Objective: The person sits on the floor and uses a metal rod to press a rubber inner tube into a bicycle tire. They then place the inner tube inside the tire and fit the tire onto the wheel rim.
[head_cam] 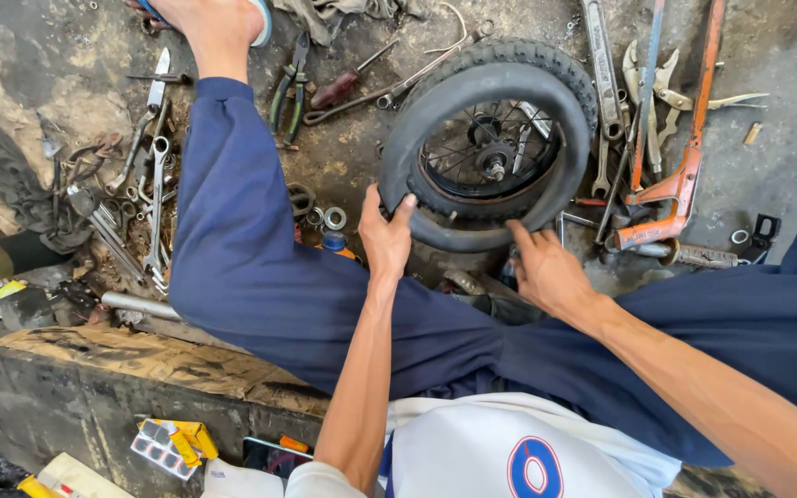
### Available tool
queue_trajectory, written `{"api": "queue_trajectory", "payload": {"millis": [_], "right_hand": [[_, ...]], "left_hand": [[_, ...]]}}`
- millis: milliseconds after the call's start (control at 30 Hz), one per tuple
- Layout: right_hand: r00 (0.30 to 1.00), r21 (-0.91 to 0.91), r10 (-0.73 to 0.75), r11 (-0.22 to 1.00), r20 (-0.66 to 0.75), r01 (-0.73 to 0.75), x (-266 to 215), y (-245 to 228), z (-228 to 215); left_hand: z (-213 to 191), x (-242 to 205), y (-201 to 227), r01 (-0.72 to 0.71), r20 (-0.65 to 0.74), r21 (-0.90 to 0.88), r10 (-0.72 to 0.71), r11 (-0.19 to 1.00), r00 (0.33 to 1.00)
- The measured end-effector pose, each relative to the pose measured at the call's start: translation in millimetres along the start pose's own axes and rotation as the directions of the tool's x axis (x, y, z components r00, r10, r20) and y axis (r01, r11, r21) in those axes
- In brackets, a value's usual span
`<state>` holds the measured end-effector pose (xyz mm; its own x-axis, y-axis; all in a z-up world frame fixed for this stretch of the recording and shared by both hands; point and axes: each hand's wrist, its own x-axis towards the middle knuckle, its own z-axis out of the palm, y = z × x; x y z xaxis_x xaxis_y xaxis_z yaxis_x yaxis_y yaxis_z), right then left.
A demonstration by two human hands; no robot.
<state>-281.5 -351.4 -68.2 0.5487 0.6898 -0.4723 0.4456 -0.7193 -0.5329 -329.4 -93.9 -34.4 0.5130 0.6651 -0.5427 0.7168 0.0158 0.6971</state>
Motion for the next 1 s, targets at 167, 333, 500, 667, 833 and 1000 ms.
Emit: {"api": "queue_trajectory", "payload": {"millis": [167, 333, 500, 667, 833, 1000], "right_hand": [[0.993, -0.032, 0.051, 0.998, -0.107, -0.055, 9.4, 4.4, -27.6], [0.999, 0.066, -0.025, 0.997, -0.026, 0.027, 23.0, 1.7, -13.7], [0.975, -0.043, -0.178, 0.984, -0.131, 0.174, 34.0, 4.3, 25.9], [0.954, -0.073, -0.266, 0.963, -0.14, 0.258, 36.1, -23.5, 3.0], [0.975, -0.057, -0.166, 0.986, -0.15, 0.159, 50.0, -33.9, 6.8], [0.978, -0.035, -0.106, 0.994, -0.178, 0.102, 55.0, -28.2, 14.5]], "left_hand": [[16.9, 11.0, -12.8, -0.108, 0.051, 0.054, 0.106, 0.993, 0.993], [18.0, 20.9, -3.7, -0.088, 0.074, 0.15, 0.078, 0.985, 0.994], [16.7, 18.8, -8.2, -0.248, -0.086, 0.202, 0.269, 0.947, 0.959], [10.8, 17.0, -39.2, -0.723, 0.575, 0.63, 0.456, 0.282, 0.679], [13.8, 20.1, -32.4, -0.79, 0.718, 0.61, 0.465, -0.062, 0.518], [26.2, 57.8, -48.3, -0.809, 0.821, 0.451, 0.531, -0.378, 0.209]]}}
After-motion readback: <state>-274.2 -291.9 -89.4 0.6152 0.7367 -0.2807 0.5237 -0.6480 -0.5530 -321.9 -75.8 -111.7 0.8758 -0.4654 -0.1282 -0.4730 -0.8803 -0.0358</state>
